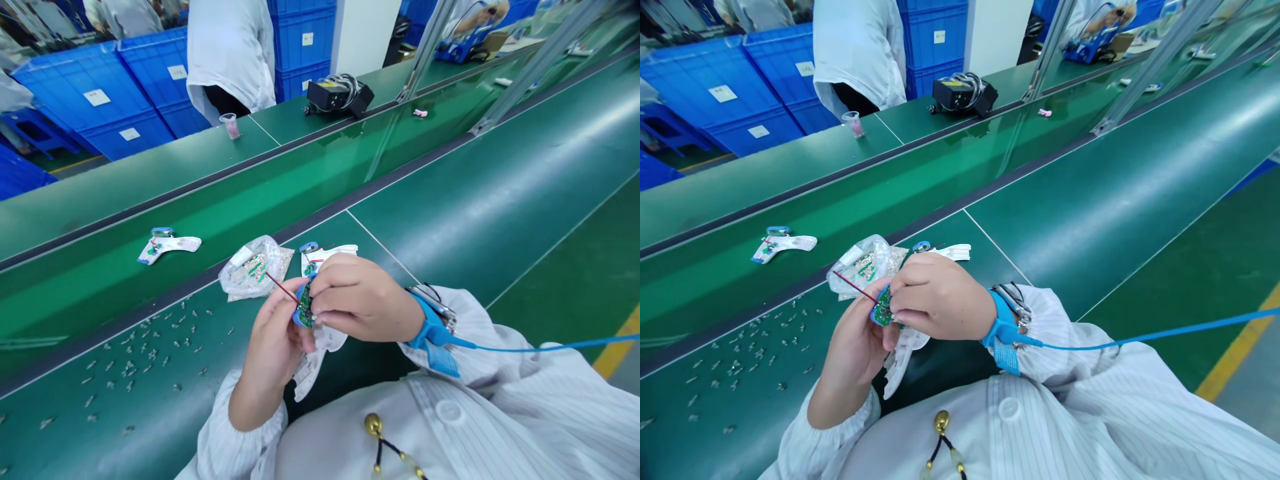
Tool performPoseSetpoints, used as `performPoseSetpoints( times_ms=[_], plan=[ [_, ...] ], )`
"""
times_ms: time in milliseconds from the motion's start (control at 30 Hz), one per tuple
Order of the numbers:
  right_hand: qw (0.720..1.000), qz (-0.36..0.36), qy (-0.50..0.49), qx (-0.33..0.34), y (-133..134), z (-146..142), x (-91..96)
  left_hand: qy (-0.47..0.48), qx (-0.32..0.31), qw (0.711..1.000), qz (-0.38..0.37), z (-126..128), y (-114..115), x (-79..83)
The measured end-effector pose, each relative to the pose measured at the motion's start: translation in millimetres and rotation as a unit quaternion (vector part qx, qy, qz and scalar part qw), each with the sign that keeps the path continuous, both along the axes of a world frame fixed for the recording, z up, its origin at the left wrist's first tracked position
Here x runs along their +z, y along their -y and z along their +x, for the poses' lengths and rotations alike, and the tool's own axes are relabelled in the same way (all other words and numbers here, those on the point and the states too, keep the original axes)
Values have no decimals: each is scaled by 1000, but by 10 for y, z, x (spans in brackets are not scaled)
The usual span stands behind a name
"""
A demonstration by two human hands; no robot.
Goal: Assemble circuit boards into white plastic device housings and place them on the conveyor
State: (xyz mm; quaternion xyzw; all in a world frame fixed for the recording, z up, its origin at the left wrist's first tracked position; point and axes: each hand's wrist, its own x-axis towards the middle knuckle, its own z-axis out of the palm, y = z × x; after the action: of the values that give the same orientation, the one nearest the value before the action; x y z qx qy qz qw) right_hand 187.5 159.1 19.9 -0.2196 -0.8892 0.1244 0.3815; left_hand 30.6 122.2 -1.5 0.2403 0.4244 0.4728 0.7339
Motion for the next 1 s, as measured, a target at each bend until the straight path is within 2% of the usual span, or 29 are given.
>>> performPoseSetpoints(
  times_ms=[100, 233, 300, 400, 467, 600, 667, 700, 767, 867, 933, 1000],
  plan=[
    [999, 9, -30, 8, 0, 20, 1, 30, -39, 997, 56, -47, 30, 3],
    [996, 12, -86, -14, 27, 27, 18, 73, -122, 975, 168, -119, 52, 9],
    [995, -4, -102, -17, 49, 23, 29, 48, -135, 969, 200, -146, 50, 9],
    [993, -30, -114, -11, 80, 7, 43, -60, -119, 958, 253, -177, 36, -1],
    [992, -48, -120, -6, 98, -10, 49, -160, -93, 929, 320, -199, 22, -2],
    [989, -76, -127, 4, 136, -42, 75, -364, -32, 818, 443, -252, -11, 42],
    [988, -73, -136, -6, 150, -42, 105, -410, -13, 778, 476, -291, -26, 74],
    [986, -73, -148, -14, 147, -40, 122, -414, -9, 771, 483, -317, -30, 88],
    [976, -91, -193, -38, 104, -44, 150, -409, -13, 779, 476, -385, -32, 108],
    [948, -158, -264, -86, -85, -121, 142, -410, -15, 799, 439, -519, -12, 134],
    [941, -218, -238, -105, -279, -239, 82, -422, -8, 804, 419, -611, 10, 155],
    [937, -286, -168, -106, -479, -391, -18, -428, 1, 808, 405, -688, 34, 176]
  ],
)
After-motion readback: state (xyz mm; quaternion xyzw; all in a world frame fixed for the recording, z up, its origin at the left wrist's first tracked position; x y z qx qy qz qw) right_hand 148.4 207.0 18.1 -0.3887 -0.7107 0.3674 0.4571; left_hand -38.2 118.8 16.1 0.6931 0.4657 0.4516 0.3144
